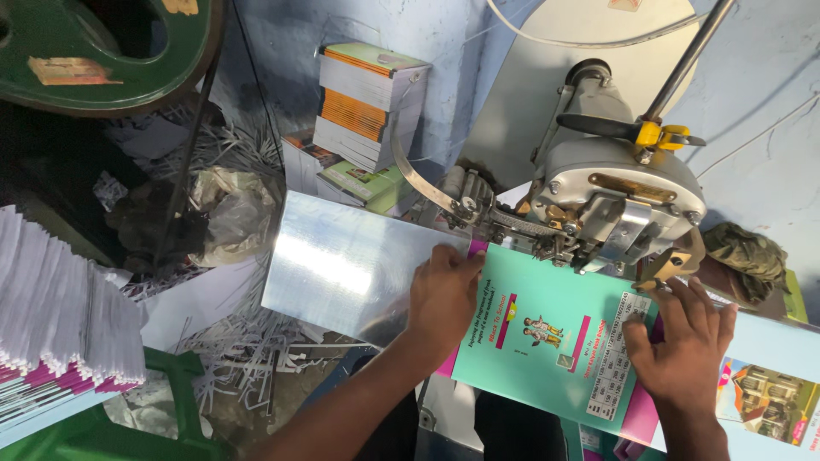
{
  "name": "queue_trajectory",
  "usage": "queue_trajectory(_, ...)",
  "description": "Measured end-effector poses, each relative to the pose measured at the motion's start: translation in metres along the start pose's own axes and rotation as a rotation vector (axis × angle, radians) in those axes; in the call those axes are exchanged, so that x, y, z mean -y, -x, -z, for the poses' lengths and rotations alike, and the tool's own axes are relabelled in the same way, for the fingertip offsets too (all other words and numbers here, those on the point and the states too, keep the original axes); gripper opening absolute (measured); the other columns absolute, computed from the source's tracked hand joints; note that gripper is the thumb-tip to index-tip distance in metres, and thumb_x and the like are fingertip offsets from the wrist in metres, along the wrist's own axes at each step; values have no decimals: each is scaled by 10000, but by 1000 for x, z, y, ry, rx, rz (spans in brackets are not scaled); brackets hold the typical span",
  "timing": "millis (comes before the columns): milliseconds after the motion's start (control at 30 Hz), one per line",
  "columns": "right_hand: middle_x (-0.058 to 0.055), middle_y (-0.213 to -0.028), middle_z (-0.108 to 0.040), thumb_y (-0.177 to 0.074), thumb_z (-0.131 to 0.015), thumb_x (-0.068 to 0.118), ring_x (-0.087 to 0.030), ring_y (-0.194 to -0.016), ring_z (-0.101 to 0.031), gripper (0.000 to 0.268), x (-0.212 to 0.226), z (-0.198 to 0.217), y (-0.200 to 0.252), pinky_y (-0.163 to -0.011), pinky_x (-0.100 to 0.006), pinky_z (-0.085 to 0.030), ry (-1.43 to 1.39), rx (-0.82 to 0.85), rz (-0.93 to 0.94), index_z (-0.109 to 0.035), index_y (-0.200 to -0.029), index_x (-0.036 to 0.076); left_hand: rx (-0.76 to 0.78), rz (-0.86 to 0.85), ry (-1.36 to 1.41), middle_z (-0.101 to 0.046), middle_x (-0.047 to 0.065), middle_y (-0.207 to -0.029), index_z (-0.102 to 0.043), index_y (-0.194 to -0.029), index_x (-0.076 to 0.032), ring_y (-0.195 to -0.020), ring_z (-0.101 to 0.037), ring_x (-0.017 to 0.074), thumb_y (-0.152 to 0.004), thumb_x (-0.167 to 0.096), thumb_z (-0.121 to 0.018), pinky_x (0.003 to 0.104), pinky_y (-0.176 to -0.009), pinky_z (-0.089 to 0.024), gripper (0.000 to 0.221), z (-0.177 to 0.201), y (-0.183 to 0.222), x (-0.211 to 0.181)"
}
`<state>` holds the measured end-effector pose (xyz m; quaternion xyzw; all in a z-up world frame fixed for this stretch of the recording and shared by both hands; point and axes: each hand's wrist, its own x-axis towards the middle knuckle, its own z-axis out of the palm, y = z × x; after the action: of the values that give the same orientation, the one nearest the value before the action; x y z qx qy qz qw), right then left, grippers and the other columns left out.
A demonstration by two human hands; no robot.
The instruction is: The person repeatedly picks up a book cover, places it on a sewing machine, and stitches the spine. They then remove the finished book and repeat the process with the next cover from a stack.
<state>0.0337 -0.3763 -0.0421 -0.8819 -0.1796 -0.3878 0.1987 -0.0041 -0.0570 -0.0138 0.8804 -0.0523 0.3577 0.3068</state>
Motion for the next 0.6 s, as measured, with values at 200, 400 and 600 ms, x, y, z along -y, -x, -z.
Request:
queue_trajectory(200,-192,-1420,-565,-890,-620,328,-359,-1470,-436,517,1,-3,-1,-1312,-676,-154,18,12,-29,-608,-1320,41,-25,60,108,-624,140,-1038,-771,-1114,-101,-941,-639,328,-850,4,-691,437,-805,-541,295,-5,9,-11)
queue_trajectory(400,-199,-1231,-558,-904,-590,340,-394,-1321,-474,610,27,-6,-11,-1320,-664,-184,104,136,16,-586,-1440,50,-29,45,183,-626,142,-1036,-784,-1102,-97,-946,-636,329,-839,34,-687,435,-821,-546,309,-8,9,-17)
queue_trajectory(600,-221,-1430,-552,-906,-550,287,-406,-1311,-493,553,51,-5,-17,-1240,-679,-192,19,93,149,-584,-1437,136,11,54,202,-633,129,-1025,-789,-1095,-105,-955,-642,320,-846,33,-683,424,-838,-551,304,-14,7,-21)
